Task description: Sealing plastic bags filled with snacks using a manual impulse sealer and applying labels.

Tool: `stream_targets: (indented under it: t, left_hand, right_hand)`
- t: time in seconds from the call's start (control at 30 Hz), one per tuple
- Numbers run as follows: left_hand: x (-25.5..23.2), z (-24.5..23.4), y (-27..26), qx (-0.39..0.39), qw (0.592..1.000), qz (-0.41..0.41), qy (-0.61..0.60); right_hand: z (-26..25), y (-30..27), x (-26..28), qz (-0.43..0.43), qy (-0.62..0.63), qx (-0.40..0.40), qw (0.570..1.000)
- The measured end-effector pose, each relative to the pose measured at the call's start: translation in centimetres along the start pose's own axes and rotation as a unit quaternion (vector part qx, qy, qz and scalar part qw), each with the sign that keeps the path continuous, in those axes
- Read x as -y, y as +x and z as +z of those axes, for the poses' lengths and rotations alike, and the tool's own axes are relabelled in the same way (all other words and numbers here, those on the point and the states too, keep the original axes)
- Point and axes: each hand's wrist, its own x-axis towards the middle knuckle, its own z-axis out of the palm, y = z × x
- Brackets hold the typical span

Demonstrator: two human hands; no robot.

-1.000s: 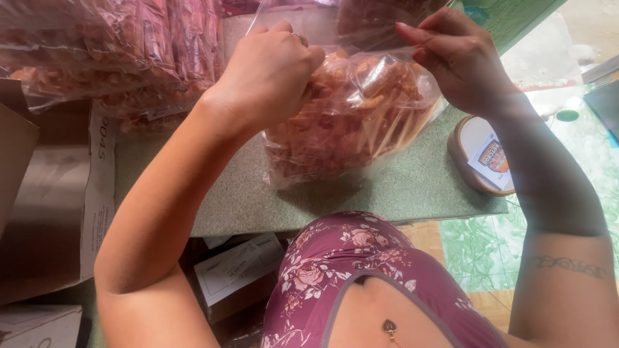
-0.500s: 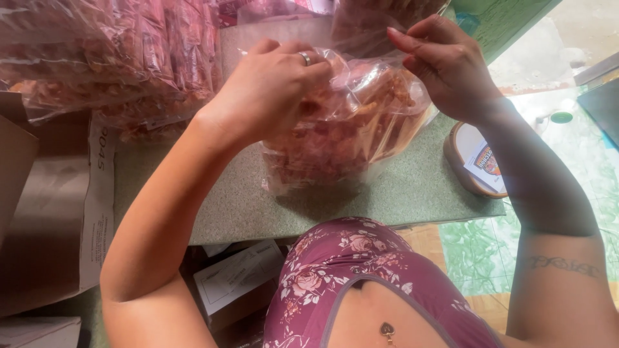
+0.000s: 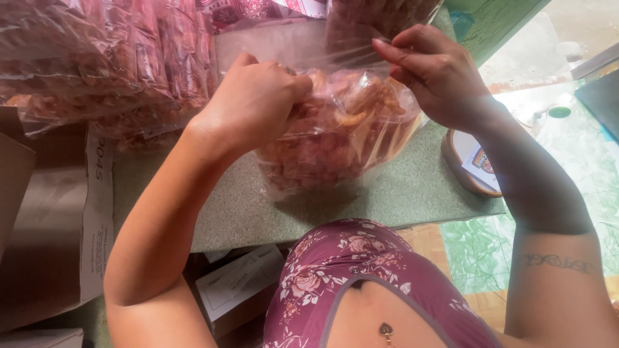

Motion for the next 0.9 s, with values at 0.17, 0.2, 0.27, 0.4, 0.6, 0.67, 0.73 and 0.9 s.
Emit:
stream_targets:
  t: [0.17, 0.2, 0.27, 0.4, 0.6, 0.67, 0.73, 0.9]
  left_hand:
    - [0.1, 0.4, 0.8, 0.042, 0.999, -0.029, 0.010]
    - [0.0, 0.3, 0.9, 0.048, 0.998, -0.048, -0.011]
    - [0.6, -0.2, 1.0, 0.046, 0.996, -0.056, -0.044]
    - [1.2, 0.1, 1.0, -0.049, 0.984, -0.064, -0.161]
    - [-2.8, -0.5, 0.4, -0.222, 0.969, -0.030, 0.102]
    - [-3.8, -0.4, 1.6, -0.211, 0.973, -0.026, 0.089]
    - [-4.8, -0.5, 2.7, -0.202, 0.976, -0.022, 0.076]
    - [-6.4, 2.6, 5.7, -0.169, 0.983, -0.042, 0.060]
  right_hand:
    - [-0.4, 0.2, 0.5, -0.005, 0.032, 0.017, 0.999]
    - [-0.6, 0.2, 0.6, -0.005, 0.057, 0.022, 0.998]
    - [-0.8, 0.2, 0.7, 0.000, 0.070, 0.031, 0.997]
    - [-1.4, 0.7, 0.9, 0.008, 0.085, 0.056, 0.995]
    - [-2.4, 1.7, 1.6, -0.002, 0.120, 0.094, 0.988]
    - [-2.6, 1.7, 1.7, -0.002, 0.124, 0.101, 0.987]
    - [-2.8, 1.7, 1.8, -0.003, 0.125, 0.109, 0.986]
    - [-3.3, 1.7, 1.5, -0.005, 0.054, 0.167, 0.985]
